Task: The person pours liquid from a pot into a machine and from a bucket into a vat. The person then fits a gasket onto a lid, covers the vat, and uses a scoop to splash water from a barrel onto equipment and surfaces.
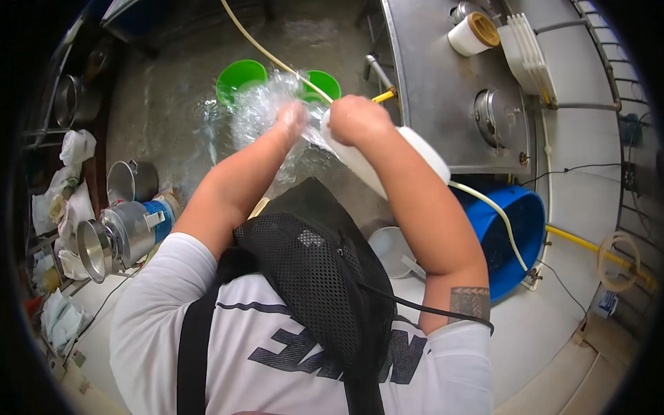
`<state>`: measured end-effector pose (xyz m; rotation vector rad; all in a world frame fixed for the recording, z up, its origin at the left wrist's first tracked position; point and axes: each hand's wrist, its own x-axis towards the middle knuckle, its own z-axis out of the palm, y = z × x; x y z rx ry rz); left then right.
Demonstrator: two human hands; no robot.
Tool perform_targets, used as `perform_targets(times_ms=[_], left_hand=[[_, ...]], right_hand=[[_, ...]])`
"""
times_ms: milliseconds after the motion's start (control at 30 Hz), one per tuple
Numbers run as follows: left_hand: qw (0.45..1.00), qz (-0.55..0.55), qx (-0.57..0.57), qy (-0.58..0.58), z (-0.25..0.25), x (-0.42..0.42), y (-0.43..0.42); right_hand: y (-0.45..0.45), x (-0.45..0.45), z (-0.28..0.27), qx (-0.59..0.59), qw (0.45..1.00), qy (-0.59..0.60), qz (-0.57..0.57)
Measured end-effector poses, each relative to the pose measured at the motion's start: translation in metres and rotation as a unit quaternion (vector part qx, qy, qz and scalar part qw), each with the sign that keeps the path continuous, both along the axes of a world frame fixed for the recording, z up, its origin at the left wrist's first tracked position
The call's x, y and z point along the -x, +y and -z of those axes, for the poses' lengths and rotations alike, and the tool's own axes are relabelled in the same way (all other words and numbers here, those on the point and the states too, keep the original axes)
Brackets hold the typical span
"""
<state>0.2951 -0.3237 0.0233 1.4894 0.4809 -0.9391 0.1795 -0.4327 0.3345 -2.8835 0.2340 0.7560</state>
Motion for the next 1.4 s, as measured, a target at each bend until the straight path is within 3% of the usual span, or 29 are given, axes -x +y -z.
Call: perform_targets(times_ms=[100, 233, 300, 367, 433, 500, 600, 733, 800, 867, 933, 1100, 1167, 1333, 1400], left_hand=[[0.997, 0.06, 0.035, -0.042, -0.038, 0.009, -0.04], [0.981, 0.136, 0.044, -0.134, -0.07, 0.035, -0.068], [0.966, 0.176, 0.038, -0.185, -0.068, 0.043, -0.068], [0.911, 0.186, 0.011, -0.367, -0.05, 0.04, -0.047], [0.914, 0.217, -0.025, -0.341, -0.084, 0.043, -0.014], [0.895, 0.237, -0.109, -0.362, -0.098, 0.046, 0.015], [0.867, 0.226, -0.222, -0.384, -0.087, 0.057, 0.054], [0.826, 0.256, -0.337, -0.373, -0.11, 0.08, 0.078], [0.845, 0.241, -0.351, -0.323, -0.128, 0.097, 0.077], [0.812, 0.268, -0.379, -0.355, -0.145, 0.11, 0.075], [0.754, 0.314, -0.394, -0.421, -0.157, 0.12, 0.084], [0.757, 0.274, -0.425, -0.415, -0.175, 0.157, 0.09], [0.833, 0.23, -0.41, -0.29, -0.179, 0.169, 0.089], [0.873, 0.188, -0.396, -0.216, -0.19, 0.188, 0.067], [0.751, 0.38, -0.422, -0.336, -0.192, 0.181, 0.06]], right_hand=[[-0.018, 0.02, -0.039, 0.013, 0.999, 0.028, 0.037], [-0.073, 0.114, -0.051, 0.003, 0.987, -0.11, 0.117], [-0.112, 0.189, -0.052, 0.031, 0.951, -0.242, 0.19], [-0.139, 0.266, -0.072, 0.102, 0.91, -0.263, 0.304], [-0.174, 0.358, -0.072, 0.17, 0.875, -0.273, 0.363], [-0.19, 0.427, -0.073, 0.172, 0.849, -0.199, 0.458], [-0.232, 0.511, -0.009, 0.222, 0.809, -0.091, 0.537], [-0.307, 0.595, 0.137, 0.182, 0.785, 0.104, 0.583], [-0.348, 0.646, 0.246, 0.175, 0.803, 0.139, 0.553], [-0.362, 0.64, 0.295, 0.113, 0.813, 0.155, 0.55], [-0.372, 0.629, 0.327, 0.066, 0.824, 0.143, 0.544], [-0.375, 0.606, 0.376, -0.004, 0.843, 0.093, 0.529], [-0.374, 0.596, 0.388, -0.026, 0.846, 0.073, 0.527], [-0.37, 0.585, 0.405, -0.085, 0.826, 0.028, 0.557], [-0.368, 0.582, 0.404, -0.113, 0.803, 0.005, 0.585]])
